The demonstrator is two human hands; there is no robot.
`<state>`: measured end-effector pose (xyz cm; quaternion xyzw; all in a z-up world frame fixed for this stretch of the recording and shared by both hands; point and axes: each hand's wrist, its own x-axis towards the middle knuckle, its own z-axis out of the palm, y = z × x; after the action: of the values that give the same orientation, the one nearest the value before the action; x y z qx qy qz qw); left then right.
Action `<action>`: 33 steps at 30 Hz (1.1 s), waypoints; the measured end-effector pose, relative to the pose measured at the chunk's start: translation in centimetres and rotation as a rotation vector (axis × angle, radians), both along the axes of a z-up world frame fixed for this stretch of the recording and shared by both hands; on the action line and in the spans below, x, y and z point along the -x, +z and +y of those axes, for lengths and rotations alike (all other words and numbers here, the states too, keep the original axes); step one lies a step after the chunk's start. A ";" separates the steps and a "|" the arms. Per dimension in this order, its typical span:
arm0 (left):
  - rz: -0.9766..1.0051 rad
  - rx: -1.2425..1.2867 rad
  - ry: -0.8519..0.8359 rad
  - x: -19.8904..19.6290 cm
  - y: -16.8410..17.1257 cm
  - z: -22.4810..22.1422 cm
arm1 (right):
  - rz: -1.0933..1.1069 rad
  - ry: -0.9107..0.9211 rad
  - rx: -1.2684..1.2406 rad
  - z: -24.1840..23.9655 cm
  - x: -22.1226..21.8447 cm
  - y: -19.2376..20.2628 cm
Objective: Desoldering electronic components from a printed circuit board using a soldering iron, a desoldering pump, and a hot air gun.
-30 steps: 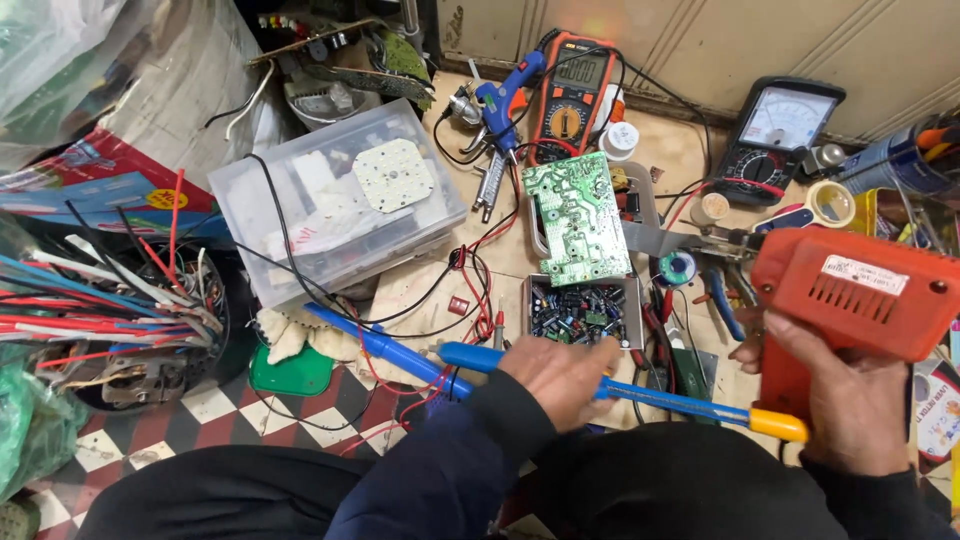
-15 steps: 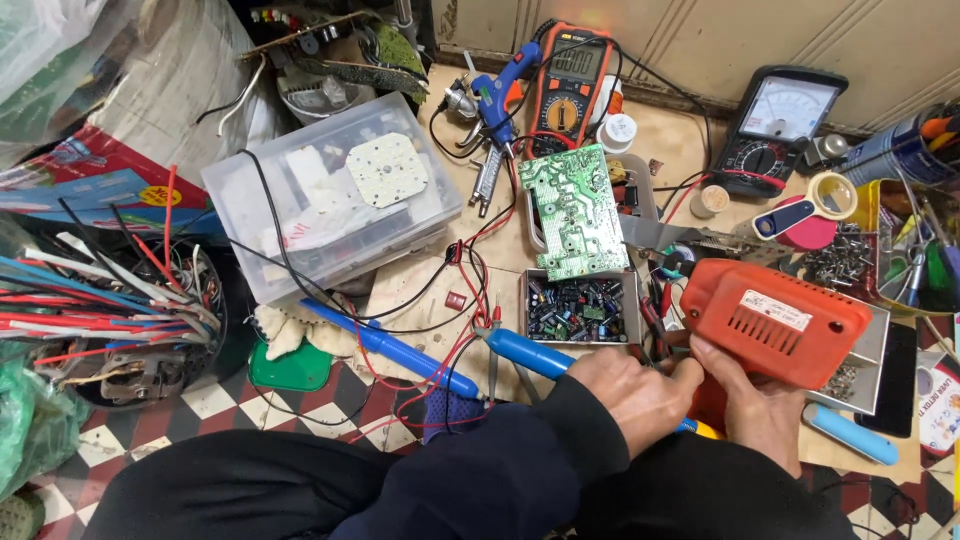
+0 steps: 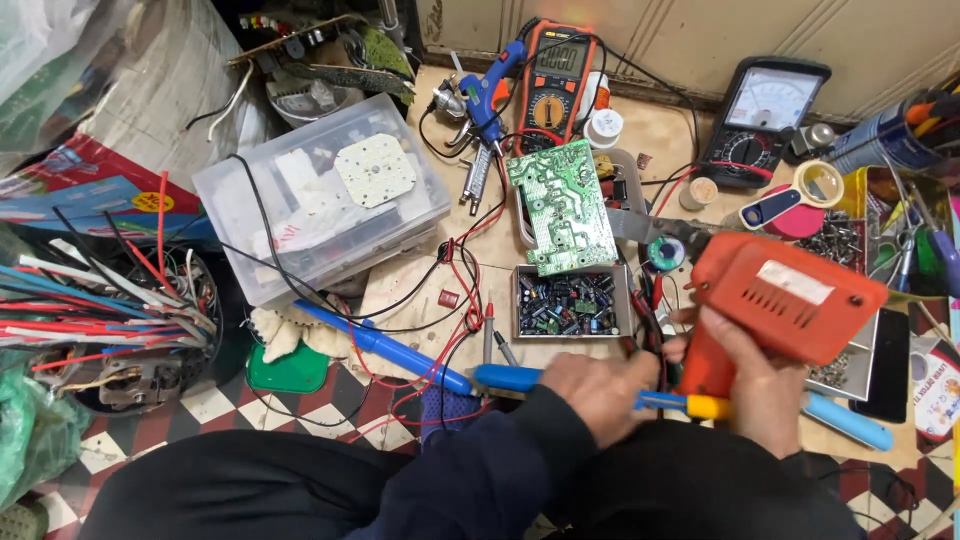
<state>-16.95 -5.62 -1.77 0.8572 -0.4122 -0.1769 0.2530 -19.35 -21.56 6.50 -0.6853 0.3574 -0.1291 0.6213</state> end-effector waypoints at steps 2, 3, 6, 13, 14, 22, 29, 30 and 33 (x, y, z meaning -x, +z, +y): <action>0.151 -0.095 0.026 -1.1 1.1 2.0 | -0.164 0.180 -0.016 -1.0 -0.2 0.8; 0.237 -0.188 0.109 -1.7 1.6 3.6 | -0.189 0.101 -0.048 -1.1 -0.4 1.1; 0.251 -0.185 0.367 -3.0 0.5 7.7 | -0.226 0.041 -0.025 -1.3 -0.3 1.1; 0.598 0.996 1.196 -8.9 8.1 9.5 | 0.166 -0.024 0.118 1.0 0.9 -4.2; 0.602 0.992 1.197 -9.7 7.5 9.2 | 0.171 -0.024 0.118 0.4 1.2 -5.9; 0.418 1.592 1.201 -13.0 3.6 6.0 | 0.032 0.210 0.148 -3.0 2.9 -11.3; 0.441 1.644 1.201 -13.4 3.4 5.2 | 0.052 0.225 0.184 -3.0 2.5 -12.2; 0.440 1.641 1.208 -13.5 3.4 5.2 | 0.053 0.230 0.193 -3.0 2.4 -12.3; 0.438 1.640 1.216 -13.7 2.9 5.1 | 0.056 0.243 0.210 -3.4 2.2 -12.6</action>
<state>-3.29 -0.56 1.17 0.4347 0.1500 0.1628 0.8729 -21.56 -24.91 -6.08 -0.7880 0.2738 -0.0707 0.5470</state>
